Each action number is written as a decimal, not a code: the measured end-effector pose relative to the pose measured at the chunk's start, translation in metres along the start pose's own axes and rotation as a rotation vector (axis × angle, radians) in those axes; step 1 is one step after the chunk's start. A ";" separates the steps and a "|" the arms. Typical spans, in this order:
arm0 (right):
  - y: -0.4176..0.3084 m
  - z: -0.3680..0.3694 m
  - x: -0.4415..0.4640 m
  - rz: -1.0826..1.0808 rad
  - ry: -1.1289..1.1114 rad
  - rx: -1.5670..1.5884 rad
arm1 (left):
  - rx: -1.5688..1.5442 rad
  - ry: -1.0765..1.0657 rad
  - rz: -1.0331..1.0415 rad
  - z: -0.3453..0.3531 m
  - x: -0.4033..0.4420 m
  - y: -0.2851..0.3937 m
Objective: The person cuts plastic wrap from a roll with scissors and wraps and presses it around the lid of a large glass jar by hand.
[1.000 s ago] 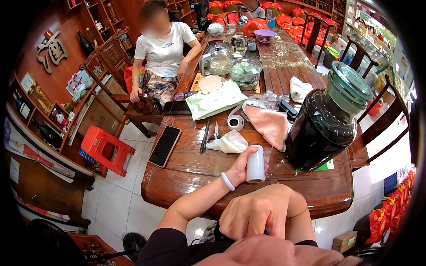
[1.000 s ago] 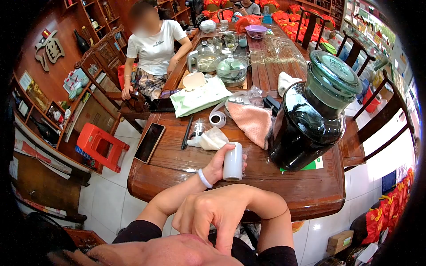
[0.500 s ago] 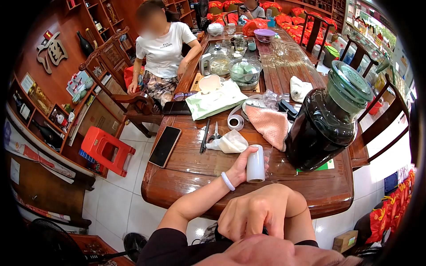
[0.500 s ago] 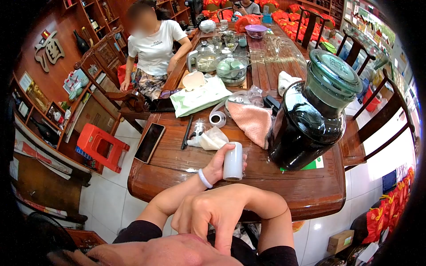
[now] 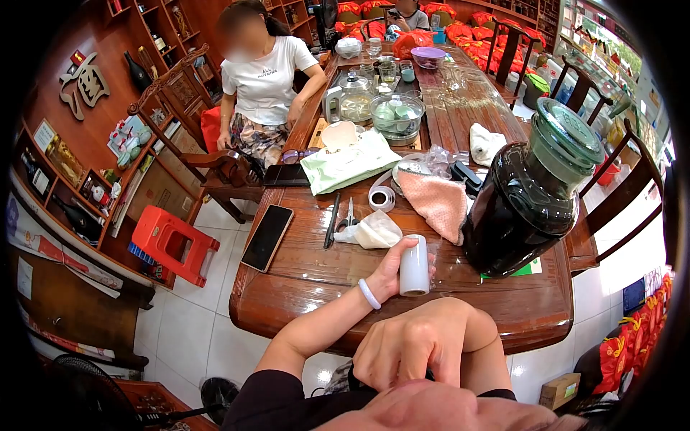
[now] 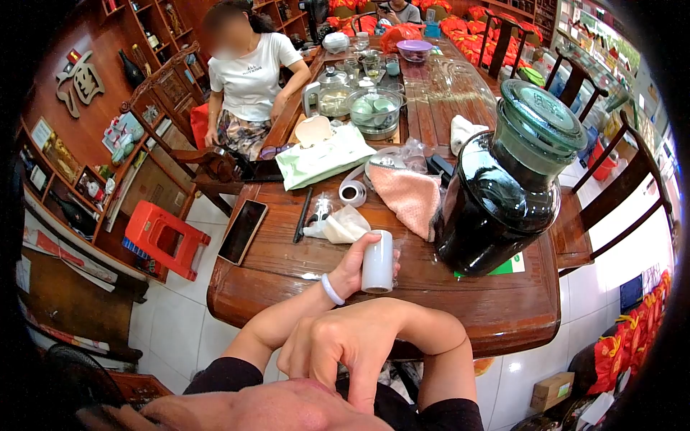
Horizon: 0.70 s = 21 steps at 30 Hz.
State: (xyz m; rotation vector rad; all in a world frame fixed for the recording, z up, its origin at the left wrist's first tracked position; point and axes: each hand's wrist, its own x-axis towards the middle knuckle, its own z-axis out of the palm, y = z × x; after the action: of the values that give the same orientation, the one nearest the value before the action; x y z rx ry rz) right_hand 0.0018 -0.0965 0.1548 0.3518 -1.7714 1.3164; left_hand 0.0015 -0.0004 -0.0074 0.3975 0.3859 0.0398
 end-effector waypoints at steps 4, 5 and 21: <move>0.000 0.000 0.000 0.004 0.017 0.008 | -0.007 0.007 -0.008 0.002 -0.001 0.001; 0.000 0.000 0.000 0.003 0.018 0.008 | -0.006 0.008 -0.009 0.002 -0.001 0.000; 0.000 0.000 -0.001 0.003 0.019 -0.009 | 0.019 -0.027 0.008 -0.002 0.002 0.000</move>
State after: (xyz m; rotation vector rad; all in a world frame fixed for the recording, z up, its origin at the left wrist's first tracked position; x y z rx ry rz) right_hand 0.0022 -0.0965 0.1539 0.3306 -1.7622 1.3097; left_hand 0.0024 0.0005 -0.0091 0.4175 0.3583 0.0382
